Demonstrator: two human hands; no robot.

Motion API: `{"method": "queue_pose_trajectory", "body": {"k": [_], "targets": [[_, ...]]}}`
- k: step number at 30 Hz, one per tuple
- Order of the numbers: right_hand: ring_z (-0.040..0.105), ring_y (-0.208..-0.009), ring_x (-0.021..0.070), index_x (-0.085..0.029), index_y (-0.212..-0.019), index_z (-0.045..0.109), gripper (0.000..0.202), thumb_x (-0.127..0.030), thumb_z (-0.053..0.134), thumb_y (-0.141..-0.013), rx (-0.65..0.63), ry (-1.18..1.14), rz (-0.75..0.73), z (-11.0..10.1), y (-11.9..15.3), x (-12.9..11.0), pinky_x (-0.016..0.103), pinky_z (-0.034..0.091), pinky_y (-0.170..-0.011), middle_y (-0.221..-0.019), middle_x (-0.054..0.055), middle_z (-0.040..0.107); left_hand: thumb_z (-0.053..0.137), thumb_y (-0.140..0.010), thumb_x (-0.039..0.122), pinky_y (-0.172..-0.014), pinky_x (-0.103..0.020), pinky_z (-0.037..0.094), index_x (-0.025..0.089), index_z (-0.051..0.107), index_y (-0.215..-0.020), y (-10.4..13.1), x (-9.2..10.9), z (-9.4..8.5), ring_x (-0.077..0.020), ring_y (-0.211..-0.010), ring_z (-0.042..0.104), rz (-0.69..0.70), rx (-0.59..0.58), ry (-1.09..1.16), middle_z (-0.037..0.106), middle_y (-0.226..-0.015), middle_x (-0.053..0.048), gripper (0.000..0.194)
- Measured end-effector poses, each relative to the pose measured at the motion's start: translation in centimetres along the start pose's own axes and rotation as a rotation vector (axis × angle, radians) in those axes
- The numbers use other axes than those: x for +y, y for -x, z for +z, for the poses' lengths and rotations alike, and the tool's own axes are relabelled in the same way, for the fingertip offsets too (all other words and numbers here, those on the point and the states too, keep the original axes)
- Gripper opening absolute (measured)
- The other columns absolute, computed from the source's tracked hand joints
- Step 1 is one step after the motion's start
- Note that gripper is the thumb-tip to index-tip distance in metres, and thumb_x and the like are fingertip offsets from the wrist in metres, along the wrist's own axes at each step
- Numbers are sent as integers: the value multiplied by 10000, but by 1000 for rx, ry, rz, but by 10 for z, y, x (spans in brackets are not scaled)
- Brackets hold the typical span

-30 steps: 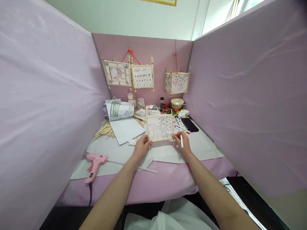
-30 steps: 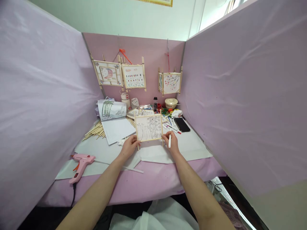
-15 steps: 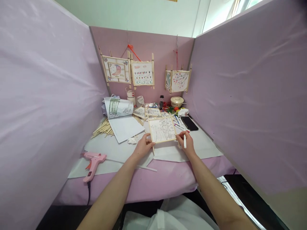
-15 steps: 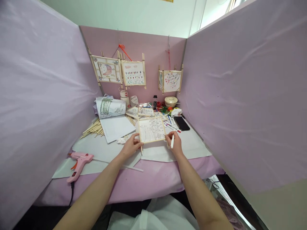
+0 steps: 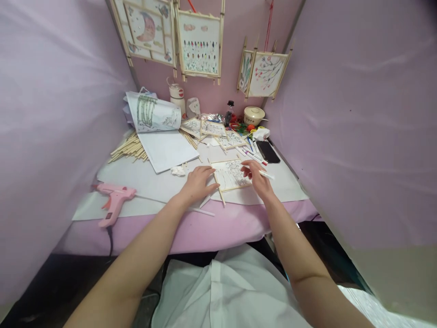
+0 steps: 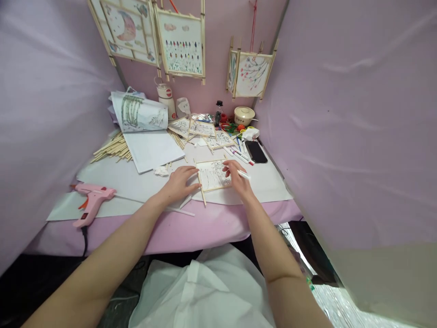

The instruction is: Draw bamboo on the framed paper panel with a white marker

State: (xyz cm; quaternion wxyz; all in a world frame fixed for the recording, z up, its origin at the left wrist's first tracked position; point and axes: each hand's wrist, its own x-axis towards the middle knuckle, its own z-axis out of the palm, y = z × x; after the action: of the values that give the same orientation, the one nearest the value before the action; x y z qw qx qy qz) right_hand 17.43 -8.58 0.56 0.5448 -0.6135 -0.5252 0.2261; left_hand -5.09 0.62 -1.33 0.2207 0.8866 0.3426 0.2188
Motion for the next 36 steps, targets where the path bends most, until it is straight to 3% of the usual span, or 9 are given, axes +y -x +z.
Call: {"method": "queue_pose_trajectory", "body": {"k": [2, 4, 8, 11, 15, 36], "targets": [[583, -726, 153, -206, -968, 648, 367, -490, 431, -882, -172, -129, 102, 19, -8, -7, 264, 436, -626, -834, 39, 654, 655, -794, 503, -1138, -521, 231, 229, 552, -1327, 2, 2, 1, -344, -1384, 346, 39, -64, -29, 475, -1468, -106, 608], [563, -687, 132, -204, -996, 645, 314, -434, 577, -794, -253, -174, 131, 36, -15, -9, 252, 437, -630, -833, 17, 664, 659, -789, 540, -1152, -548, 179, 220, 519, -1363, 2, 4, 2, -350, -1420, 299, 57, -110, -59, 434, -1506, -115, 672], [509, -586, 125, -187, -781, 626, 225, -402, 566, -801, -168, -88, 63, 55, -18, 1, 264, 410, -605, -622, -14, 598, 630, -808, 581, -1158, -584, 110, 191, 476, -1399, 1, 5, 4, -358, -1444, 258, 43, -145, -107, 378, -1539, -138, 725], [475, -549, 123, -205, -671, 549, 144, -306, 547, -773, -74, -5, 26, 56, -14, 8, 264, 382, -577, -551, -42, 525, 616, -812, 602, -1161, -588, 88, 186, 457, -1413, 0, 4, 6, -356, -1455, 234, 30, -154, -126, 355, -1552, -140, 749], [471, -563, 124, -218, -683, 501, 37, -222, 535, -698, -82, 82, 2, 55, -11, 11, 260, 363, -571, -572, -59, 504, 603, -817, 618, -1158, -593, 90, 175, 430, -1432, 0, 4, 7, -356, -1456, 230, 21, -164, -140, 349, -1554, -142, 778], [488, -561, 129, -218, -636, 489, 51, -221, 518, -677, -77, 133, 7, 57, -13, 12, 261, 365, -579, -551, -56, 518, 597, -824, 619, -1159, -567, 111, 201, 433, -1436, 0, 6, 6, -360, -1447, 253, 26, -163, -182, 356, -1553, -131, 759]]}}
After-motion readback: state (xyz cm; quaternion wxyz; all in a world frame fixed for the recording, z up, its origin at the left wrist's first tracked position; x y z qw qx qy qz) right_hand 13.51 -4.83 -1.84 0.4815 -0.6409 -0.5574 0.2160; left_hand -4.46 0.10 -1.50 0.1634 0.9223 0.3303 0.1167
